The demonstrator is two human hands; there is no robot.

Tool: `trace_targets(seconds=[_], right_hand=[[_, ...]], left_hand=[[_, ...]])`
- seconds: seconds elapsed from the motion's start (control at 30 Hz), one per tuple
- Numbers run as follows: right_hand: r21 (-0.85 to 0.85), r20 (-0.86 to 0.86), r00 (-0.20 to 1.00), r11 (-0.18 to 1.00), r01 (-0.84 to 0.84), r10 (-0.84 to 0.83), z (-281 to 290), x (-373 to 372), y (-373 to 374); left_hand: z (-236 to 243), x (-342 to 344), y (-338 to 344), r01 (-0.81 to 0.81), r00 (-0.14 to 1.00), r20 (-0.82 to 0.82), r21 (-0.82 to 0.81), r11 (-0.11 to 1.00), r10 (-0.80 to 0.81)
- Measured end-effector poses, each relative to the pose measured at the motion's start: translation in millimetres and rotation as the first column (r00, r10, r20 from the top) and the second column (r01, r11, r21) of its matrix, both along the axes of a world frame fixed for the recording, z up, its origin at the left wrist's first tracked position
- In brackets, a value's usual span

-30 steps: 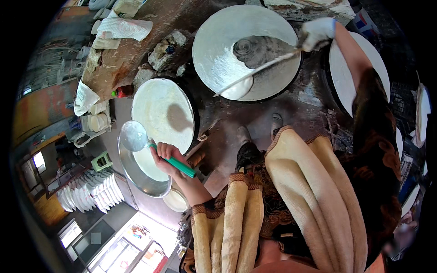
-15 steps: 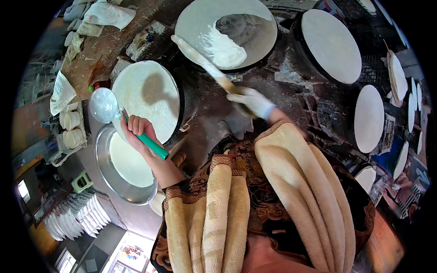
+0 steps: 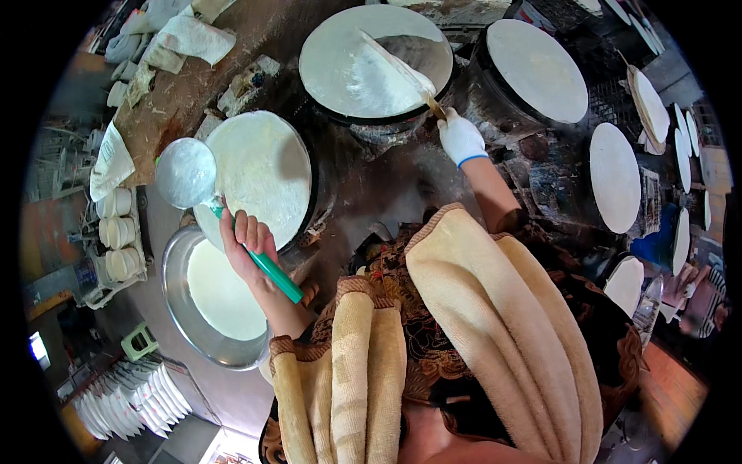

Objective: The person scoops white batter from a large metal bowl using a ladle and pours it onto a hot circular griddle. They use a wooden stick to spread the batter into a thin, round crepe. Once cooked, the person lifts the crepe and stacks it onto a growing pile of finished crepes.

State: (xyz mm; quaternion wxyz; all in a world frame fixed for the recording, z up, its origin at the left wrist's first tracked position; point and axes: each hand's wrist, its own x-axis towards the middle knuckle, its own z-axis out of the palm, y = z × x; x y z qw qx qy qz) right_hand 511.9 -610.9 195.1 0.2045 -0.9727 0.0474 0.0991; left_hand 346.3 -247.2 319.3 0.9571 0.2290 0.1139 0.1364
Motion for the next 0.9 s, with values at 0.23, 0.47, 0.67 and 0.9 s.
trace_targets(seconds=[0.23, 0.47, 0.67, 0.9], right_hand=[[0.204, 0.005, 0.980, 0.959, -0.196, 0.200, -14, -5, 71], [-0.017, -0.043, 0.999, 1.000, 0.000, -0.001, -14, 7, -35], [0.067, 0.161, 0.973, 0.982, -0.177, 0.165, 2, 67, -22], [-0.009, -0.183, 0.972, 0.988, -0.153, 0.149, 0, -1, -19]], left_hand=[[8, 15, -21, 0.019, 0.996, -0.083, 0.028, 0.999, -0.017], [0, 31, -31, 0.129, 0.991, -0.043, 0.044, 0.991, -0.127], [3, 46, -45, 0.188, 0.982, 0.006, 0.002, 0.982, -0.188], [-3, 63, -50, 0.226, 0.974, 0.023, 0.046, 0.973, -0.227]])
